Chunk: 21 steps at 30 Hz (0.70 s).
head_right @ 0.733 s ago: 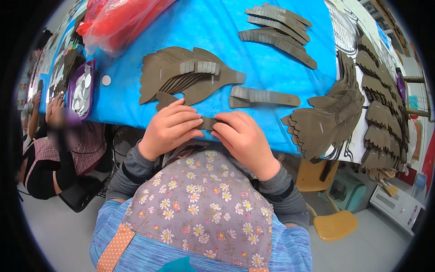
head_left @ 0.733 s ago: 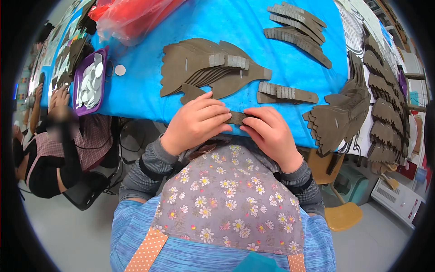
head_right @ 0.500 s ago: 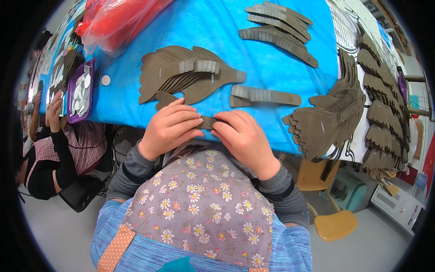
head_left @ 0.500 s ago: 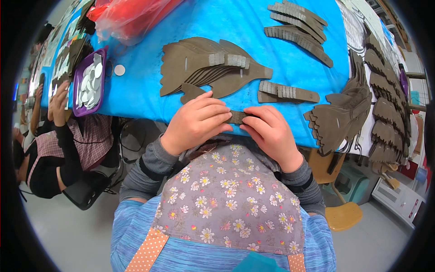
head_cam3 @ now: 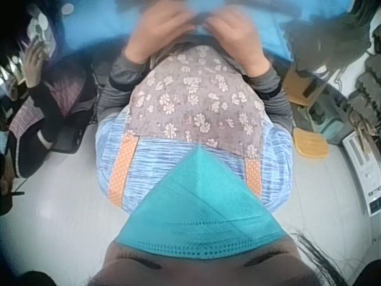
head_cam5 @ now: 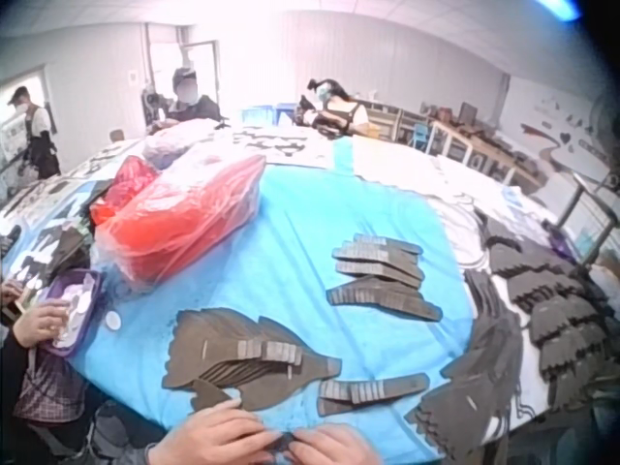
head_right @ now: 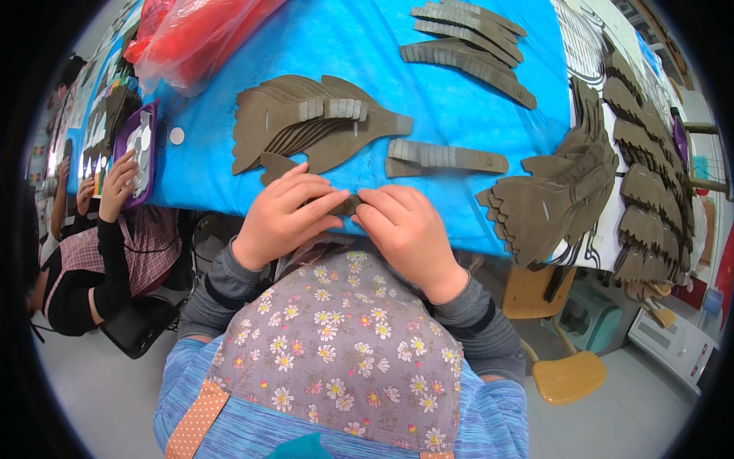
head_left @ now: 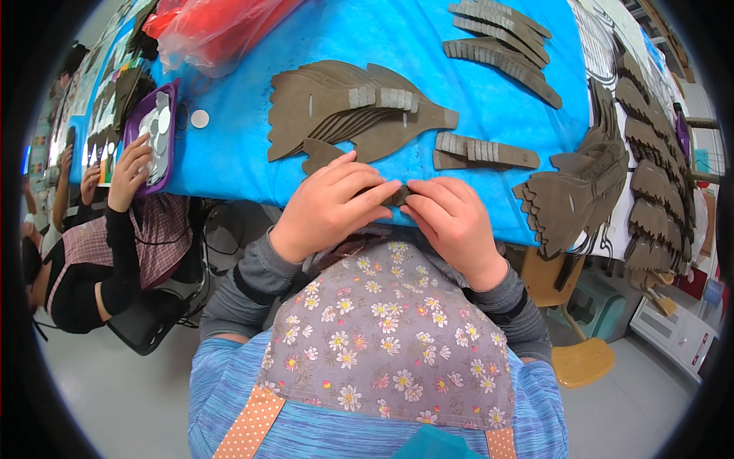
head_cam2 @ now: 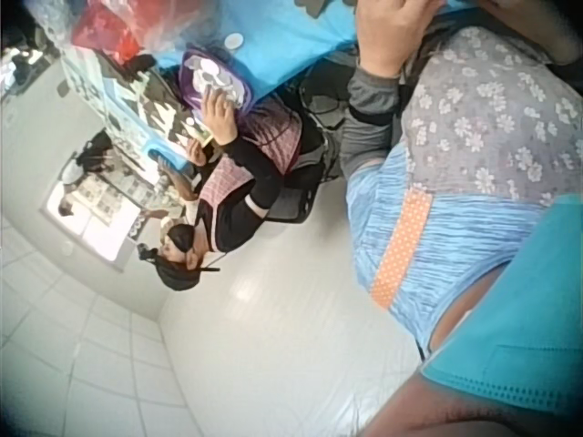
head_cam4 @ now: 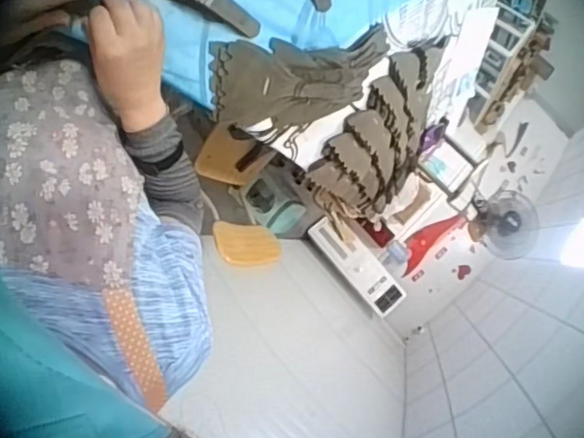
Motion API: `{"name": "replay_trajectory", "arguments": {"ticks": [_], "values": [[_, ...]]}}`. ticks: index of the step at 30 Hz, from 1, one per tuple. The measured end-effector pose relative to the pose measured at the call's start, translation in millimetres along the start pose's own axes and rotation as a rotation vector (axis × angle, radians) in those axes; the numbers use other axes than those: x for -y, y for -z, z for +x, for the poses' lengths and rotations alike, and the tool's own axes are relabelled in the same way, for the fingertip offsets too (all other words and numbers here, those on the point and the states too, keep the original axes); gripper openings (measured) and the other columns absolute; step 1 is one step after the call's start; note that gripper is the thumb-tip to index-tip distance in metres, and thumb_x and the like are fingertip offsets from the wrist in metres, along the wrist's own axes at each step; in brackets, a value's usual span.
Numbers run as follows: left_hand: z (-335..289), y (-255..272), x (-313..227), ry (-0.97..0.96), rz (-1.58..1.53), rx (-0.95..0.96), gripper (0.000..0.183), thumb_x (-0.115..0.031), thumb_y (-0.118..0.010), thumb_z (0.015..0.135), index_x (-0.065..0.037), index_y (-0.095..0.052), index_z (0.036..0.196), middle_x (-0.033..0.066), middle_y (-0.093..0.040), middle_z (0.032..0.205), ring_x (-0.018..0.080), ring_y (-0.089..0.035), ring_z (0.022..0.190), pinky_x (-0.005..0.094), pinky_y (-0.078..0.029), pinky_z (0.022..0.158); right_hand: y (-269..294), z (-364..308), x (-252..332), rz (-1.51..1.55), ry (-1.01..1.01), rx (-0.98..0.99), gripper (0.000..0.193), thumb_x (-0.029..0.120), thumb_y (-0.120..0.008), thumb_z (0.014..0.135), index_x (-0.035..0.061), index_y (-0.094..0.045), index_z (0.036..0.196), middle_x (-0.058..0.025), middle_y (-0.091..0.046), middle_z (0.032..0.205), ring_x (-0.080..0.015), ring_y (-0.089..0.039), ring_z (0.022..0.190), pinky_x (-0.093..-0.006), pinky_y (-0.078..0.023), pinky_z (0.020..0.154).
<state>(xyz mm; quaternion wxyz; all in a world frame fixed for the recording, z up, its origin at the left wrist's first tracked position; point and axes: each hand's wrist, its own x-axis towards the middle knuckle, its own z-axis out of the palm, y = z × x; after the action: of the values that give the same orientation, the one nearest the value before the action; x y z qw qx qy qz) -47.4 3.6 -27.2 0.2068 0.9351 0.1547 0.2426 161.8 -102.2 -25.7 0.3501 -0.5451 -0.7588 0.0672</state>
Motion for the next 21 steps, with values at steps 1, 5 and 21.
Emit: {"name": "replay_trajectory", "arguments": {"ticks": [1, 5, 21], "values": [[0, 0, -2, 0.0, 0.0, 0.0, 0.043, -0.027, -0.081, 0.078, -0.013, -0.071, 0.118, 0.005, -0.067, 0.107, 0.0243, -0.066, 0.105, 0.0512, -0.051, 0.101, 0, 0, 0, -0.008, 0.001, 0.01, 0.021, 0.012, -0.078, 0.079, 0.0029, -0.065, 0.094, -0.0086, -0.069, 0.104, -0.0286, -0.065, 0.095, -0.0408, -0.053, 0.082], [-3, 4, -19, 0.01, 0.159, 0.135, 0.053, -0.035, -0.077, 0.081, -0.015, -0.067, 0.128, 0.0062, -0.06, 0.121, 0.028, -0.058, 0.119, 0.0525, -0.045, 0.107, 5, 0, 1, -0.003, -0.002, 0.038, 0.024, 0.015, -0.079, 0.078, 0.0028, -0.067, 0.095, -0.0088, -0.069, 0.107, -0.0284, -0.065, 0.097, -0.0409, -0.053, 0.082], [31, 52, -8, 0.303, -0.351, 0.284, 0.026, -0.007, -0.084, 0.076, 0.0, -0.063, 0.09, 0.0069, -0.059, 0.083, 0.0182, -0.056, 0.072, 0.0295, -0.048, 0.064, 38, -23, -3, 0.289, -0.091, -0.181, 0.01, 0.005, -0.077, 0.083, 0.0021, -0.068, 0.086, -0.0096, -0.071, 0.096, -0.0272, -0.065, 0.086, -0.0376, -0.051, 0.075]]}}
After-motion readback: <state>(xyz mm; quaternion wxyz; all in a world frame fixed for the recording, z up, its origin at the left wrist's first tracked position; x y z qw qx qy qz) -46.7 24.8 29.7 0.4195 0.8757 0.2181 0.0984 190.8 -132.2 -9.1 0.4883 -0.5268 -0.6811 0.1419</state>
